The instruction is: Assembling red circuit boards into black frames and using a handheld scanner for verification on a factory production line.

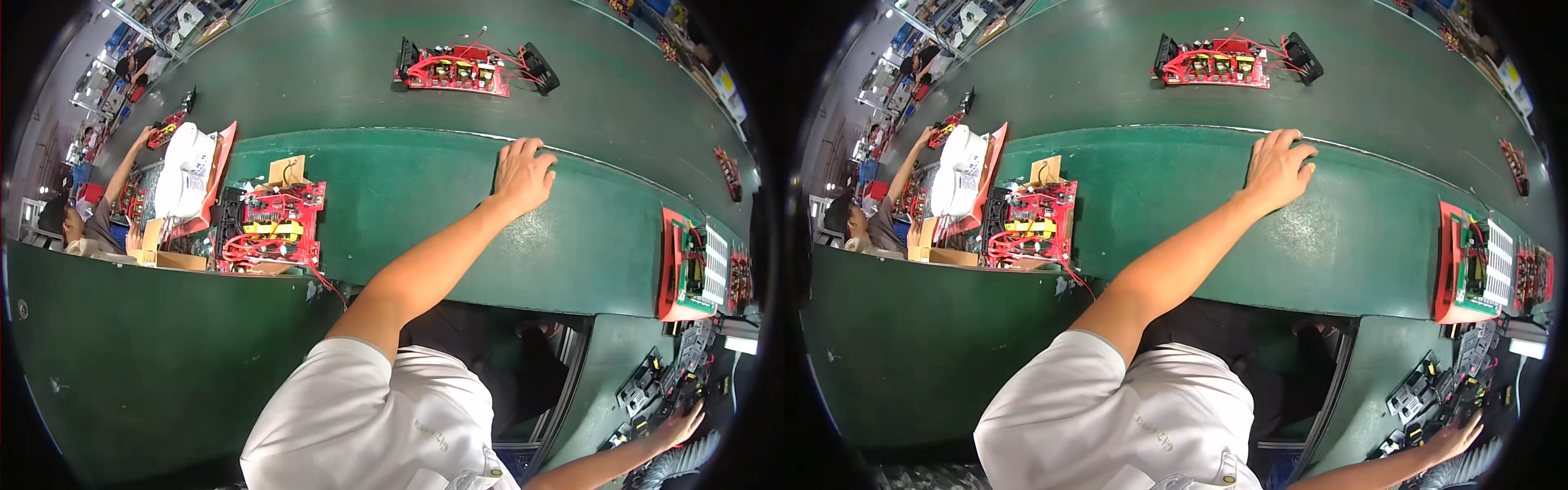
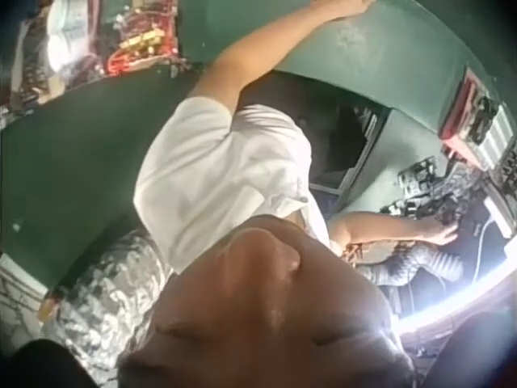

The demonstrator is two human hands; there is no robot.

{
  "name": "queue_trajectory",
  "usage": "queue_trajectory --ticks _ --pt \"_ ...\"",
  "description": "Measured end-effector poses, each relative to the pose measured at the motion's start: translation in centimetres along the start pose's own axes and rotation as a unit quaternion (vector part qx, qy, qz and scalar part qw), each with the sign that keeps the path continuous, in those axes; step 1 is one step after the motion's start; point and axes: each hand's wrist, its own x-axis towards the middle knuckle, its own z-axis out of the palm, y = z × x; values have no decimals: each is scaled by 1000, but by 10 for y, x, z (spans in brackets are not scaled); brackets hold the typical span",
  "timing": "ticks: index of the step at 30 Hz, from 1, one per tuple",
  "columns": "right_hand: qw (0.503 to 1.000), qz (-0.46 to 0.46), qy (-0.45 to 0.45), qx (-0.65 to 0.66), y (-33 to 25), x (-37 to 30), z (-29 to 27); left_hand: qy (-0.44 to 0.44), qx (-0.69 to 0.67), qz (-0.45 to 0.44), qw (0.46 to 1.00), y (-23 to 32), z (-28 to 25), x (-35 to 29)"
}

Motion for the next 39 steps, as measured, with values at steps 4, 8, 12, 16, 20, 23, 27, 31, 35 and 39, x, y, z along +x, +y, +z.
queue_trajectory --ticks 4,8,12,16,20,23,27,31,35,39 --pt "975 21 6 220 -66 -35 27 -6 -2 5 1000 1 11 0" --pt "745 271 -164 588 -94 -58 29 7 -13 12 1000 3 13 1" --pt "770 223 -181 570 -104 -69 25 29 -70 -10 997 4 8 3" --pt "702 248 -321 586 -168 -26 -18 52 -307 26 950 31 23 5" --pt "725 152 -332 584 -249 5 -23 -156 -417 -3 895 41 24 -1" --pt "674 126 -369 628 -285 26 -9 -320 -523 -48 789 52 20 -9" --pt "671 7 -446 593 -353 66 -21 -268 -641 -188 694 59 -14 -17" --pt "782 -108 -173 589 -458 111 -81 -80 -589 -319 738 35 -41 -32" --pt "331 -45 -503 797 -589 75 -155 80 -224 -197 951 14 -64 -67" --pt "251 66 -728 635 -677 -30 -190 91 -313 -197 925 35 -61 -72"
